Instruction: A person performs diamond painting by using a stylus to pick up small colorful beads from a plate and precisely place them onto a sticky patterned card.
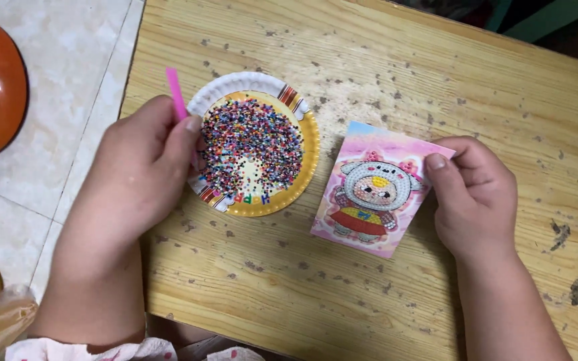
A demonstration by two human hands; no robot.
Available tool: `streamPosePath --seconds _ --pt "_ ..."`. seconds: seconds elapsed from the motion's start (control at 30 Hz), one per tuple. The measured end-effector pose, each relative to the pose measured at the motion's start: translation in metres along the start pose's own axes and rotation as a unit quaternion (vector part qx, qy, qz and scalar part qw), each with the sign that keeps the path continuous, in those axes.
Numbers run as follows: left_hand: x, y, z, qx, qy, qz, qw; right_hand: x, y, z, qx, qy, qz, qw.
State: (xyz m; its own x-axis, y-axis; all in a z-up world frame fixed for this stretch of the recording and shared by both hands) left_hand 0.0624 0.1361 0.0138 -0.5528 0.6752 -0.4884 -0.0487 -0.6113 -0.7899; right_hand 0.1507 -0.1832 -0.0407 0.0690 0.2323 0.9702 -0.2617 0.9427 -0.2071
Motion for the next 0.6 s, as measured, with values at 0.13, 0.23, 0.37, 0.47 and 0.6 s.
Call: streamPosePath --seconds 0.13,0.23,0.37,0.47,0.6 --pt "-0.003 0.02 -0.003 0.07 -0.046 0.037 0.996 0.001 0.0 0.0 -0.003 0.006 0.014 1.0" --pt "-0.015 0.03 -0.008 0.082 0.077 0.195 0.974 0.001 0.0 0.001 -0.002 -0.008 0.029 1.0" --pt "-0.014 0.014 -0.013 0.026 0.13 0.28 0.951 -0.001 -0.002 0.001 -0.011 0.005 0.032 0.999" --pt "-0.001 0.01 -0.019 0.011 0.108 0.337 0.935 -0.003 -0.003 0.002 -0.011 0.005 0.027 1.0" --pt "0.006 0.023 -0.021 0.082 0.07 0.288 0.952 -0.005 -0.003 0.002 -0.014 0.004 -0.001 1.0"
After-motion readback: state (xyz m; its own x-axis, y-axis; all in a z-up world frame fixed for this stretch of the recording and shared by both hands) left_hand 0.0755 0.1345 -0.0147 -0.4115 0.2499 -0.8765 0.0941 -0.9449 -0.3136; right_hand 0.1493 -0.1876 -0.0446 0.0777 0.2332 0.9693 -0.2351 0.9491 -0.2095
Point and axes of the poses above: each hand's wrist, its own z-axis away from the middle knuckle, its own y-axis out of the palm, x = y × z, the point moved 8 cm from there along -z, towards the middle knuckle, and after that the axes turned 5 degrees about -z, right-handed, at the moved point
